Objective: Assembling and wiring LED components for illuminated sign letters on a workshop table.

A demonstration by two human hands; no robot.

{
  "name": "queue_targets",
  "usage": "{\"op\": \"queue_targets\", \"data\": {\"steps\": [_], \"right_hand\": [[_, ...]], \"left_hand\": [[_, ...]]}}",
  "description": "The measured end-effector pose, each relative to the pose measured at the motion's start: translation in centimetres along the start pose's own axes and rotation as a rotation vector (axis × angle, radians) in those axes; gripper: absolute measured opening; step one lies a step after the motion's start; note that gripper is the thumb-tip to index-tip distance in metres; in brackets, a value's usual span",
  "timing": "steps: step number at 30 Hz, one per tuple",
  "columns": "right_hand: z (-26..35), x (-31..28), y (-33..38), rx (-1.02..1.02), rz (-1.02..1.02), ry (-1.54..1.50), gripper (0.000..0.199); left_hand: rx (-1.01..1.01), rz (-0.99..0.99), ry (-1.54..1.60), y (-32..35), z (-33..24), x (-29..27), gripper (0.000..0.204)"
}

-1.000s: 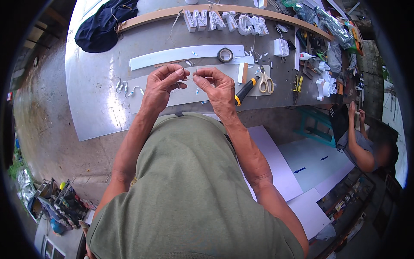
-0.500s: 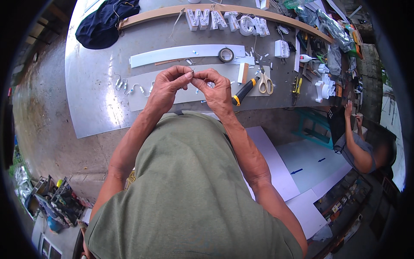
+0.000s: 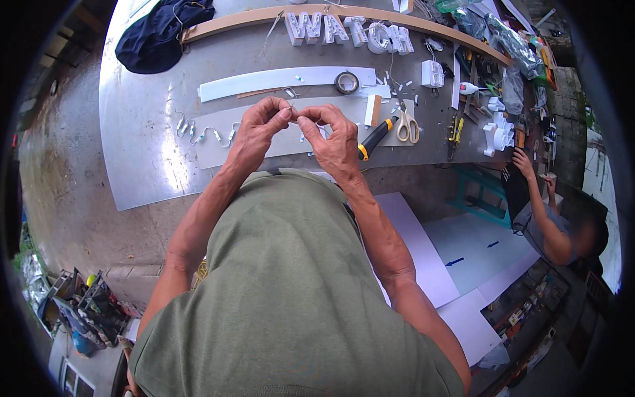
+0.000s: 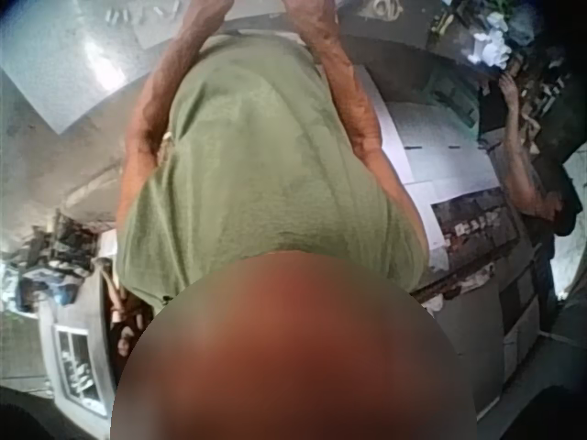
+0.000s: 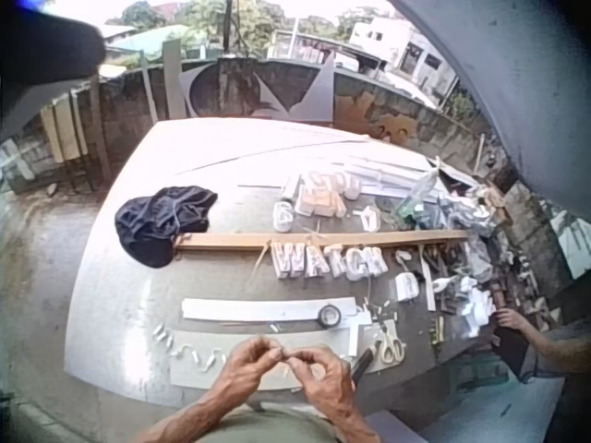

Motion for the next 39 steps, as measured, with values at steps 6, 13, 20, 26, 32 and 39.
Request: {"op": "queue_targets", "data": {"steps": [6, 13, 20, 26, 32, 39], "right_hand": [[0.5, -0.1, -0.5, 0.126, 0.026, -0.065, 0.021], [-0.3, -0.3, -0.8, 0.25, 0.134, -0.284, 0.021], [-0.4, -1.0, -0.9, 0.089, 0.182, -0.118, 0.01], [2.1, -1.7, -0.7, -0.139, 0.281, 0.231, 0.01], [3.4, -2.3, -0.8, -0.412, 0.168, 0.297, 0.015], [3.0, -2.7, -1.7, -0.362, 0.236, 0.255, 0.013]], "left_hand": [[-0.014, -0.039, -0.028, 0.2, -0.4, 0.2, 0.022], [-0.035, -0.025, 0.032, 0.2, -0.4, -0.1, 0.022], [-0.114, -0.005, -0.014, 0.2, -0.6, -0.2, 0.023], [-0.162, -0.038, -0.084, 0.2, -1.2, -0.1, 0.019], [-0.067, -0.005, -0.35, 0.3, -2.1, 0.2, 0.019], [0.1, 0.068, -0.568, 0.3, -2.9, 0.5, 0.019]]}}
Point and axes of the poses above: each hand's wrist, its own y-axis away from the middle knuckle, its own x-axis out of the palm, z = x × y, the point moved 4 cm from there along -y, towards the middle knuckle, and after that the axes turned 1 degree about x, right-handed, at the moved point
